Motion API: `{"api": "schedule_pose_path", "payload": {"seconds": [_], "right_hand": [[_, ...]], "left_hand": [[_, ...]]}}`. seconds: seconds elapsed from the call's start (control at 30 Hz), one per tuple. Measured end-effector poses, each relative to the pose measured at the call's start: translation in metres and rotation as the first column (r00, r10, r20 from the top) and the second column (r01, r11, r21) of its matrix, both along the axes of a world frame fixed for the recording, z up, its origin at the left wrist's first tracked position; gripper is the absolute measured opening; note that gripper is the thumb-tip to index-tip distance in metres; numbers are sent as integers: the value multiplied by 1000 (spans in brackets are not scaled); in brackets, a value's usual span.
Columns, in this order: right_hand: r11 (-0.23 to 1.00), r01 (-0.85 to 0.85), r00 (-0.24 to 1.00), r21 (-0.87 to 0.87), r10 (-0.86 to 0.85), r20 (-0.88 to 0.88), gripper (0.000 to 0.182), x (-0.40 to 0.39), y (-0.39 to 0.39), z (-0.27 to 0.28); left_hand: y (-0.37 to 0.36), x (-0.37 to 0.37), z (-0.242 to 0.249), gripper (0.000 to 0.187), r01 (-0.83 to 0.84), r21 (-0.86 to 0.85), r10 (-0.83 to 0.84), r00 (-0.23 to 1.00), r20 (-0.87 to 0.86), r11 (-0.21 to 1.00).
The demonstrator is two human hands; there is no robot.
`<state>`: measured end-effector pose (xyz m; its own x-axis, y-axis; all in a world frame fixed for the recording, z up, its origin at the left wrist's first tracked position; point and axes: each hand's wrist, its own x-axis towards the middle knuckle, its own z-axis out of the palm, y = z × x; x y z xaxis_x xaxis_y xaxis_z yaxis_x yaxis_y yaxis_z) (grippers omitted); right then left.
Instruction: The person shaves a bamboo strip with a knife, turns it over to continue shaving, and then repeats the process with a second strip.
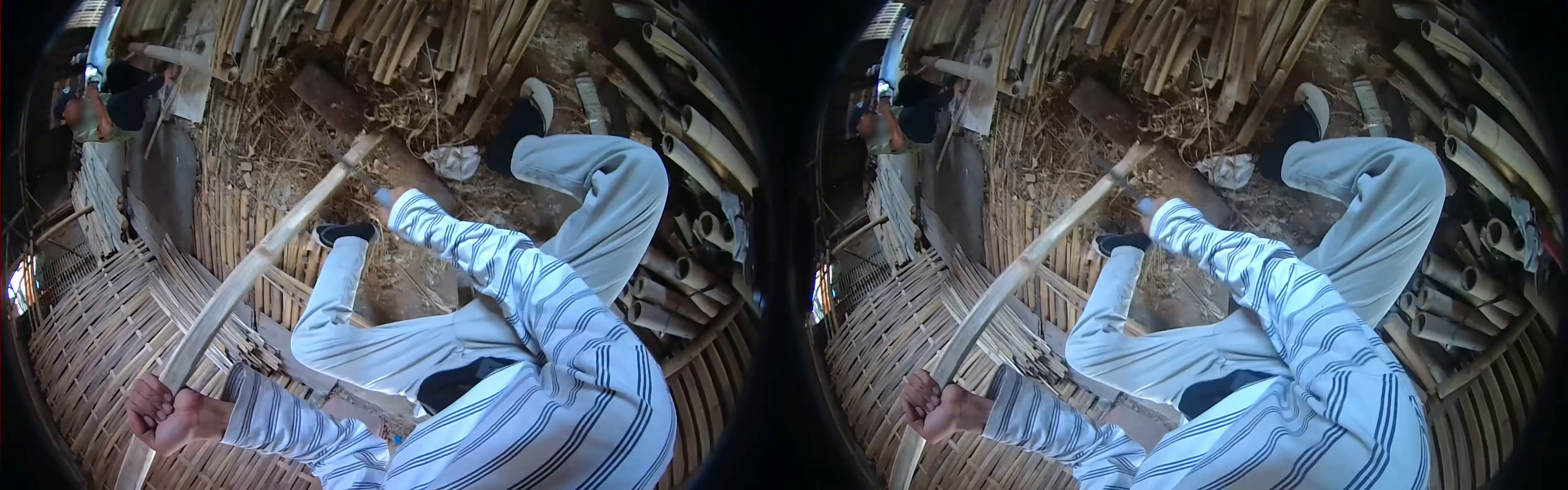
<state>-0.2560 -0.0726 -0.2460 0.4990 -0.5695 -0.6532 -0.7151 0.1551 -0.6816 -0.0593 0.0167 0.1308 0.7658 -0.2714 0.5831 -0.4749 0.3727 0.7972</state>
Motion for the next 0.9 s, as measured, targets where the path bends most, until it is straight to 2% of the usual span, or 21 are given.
{"api": "schedule_pose_path", "payload": {"seconds": [0.03,0.1,0.17,0.2,0.23,0.33,0.37,0.4,0.43,0.47,0.5,0.6,0.63,0.67,0.73,0.83,0.87,0.9], "right_hand": [[998,-48,999,33,48,1,34,4,-2,22],[986,-128,981,-103,142,135,39,11,11,23],[975,-217,962,-51,222,160,41,7,-4,15],[973,-231,955,-1,227,191,42,-4,-20,20],[902,-427,898,63,431,-84,39,14,-33,-45],[868,-459,878,-189,410,-247,30,19,-18,-149],[850,-455,877,-266,376,-299,30,20,-26,-164],[993,64,979,96,-44,-201,39,7,-41,-83],[997,-2,984,-74,-11,-178,40,16,-24,-86],[998,-57,994,-19,55,-91,39,11,-23,-51],[994,-104,995,23,104,3,38,6,-31,-19],[977,-192,962,91,169,214,36,22,-18,-67],[976,-212,966,50,201,163,36,8,-36,-43],[901,-413,910,-132,413,-27,34,22,-35,-107],[972,-224,941,70,234,-243,36,3,-47,-150],[988,104,973,-114,-125,-195,39,11,-28,-193],[991,117,987,-70,-124,-103,37,11,-18,-193],[998,-26,974,-64,11,-228,33,9,-32,-121]], "left_hand": [[-8,3,-1,34,24,0,-24,1000,20,1000],[-10,-1,-1,34,-10,18,10,1000,14,1000],[-6,10,-3,34,-11,9,11,1000,13,1000],[-2,15,-2,34,57,-6,-58,998,-7,998],[-4,13,1,34,50,14,-50,999,3,999],[-12,3,-4,34,39,-8,-39,999,18,999],[-18,8,-3,34,65,-11,-65,998,16,998],[-15,9,-2,34,61,7,-61,998,2,998],[-9,7,0,34,42,36,-41,999,-14,998],[-16,8,-4,34,15,14,-16,998,55,1000],[-18,14,-5,34,20,12,-20,999,43,1000],[-13,27,-1,33,41,36,-42,999,16,999],[-13,29,0,33,61,46,-61,998,9,997],[-13,30,1,33,79,43,-79,997,2,996],[-9,25,6,34,109,58,-107,993,-45,992],[-11,27,4,34,123,38,-121,991,-63,992],[-9,29,3,34,112,42,-110,993,-47,993],[-10,31,2,34,113,28,-112,993,-30,993]]}}
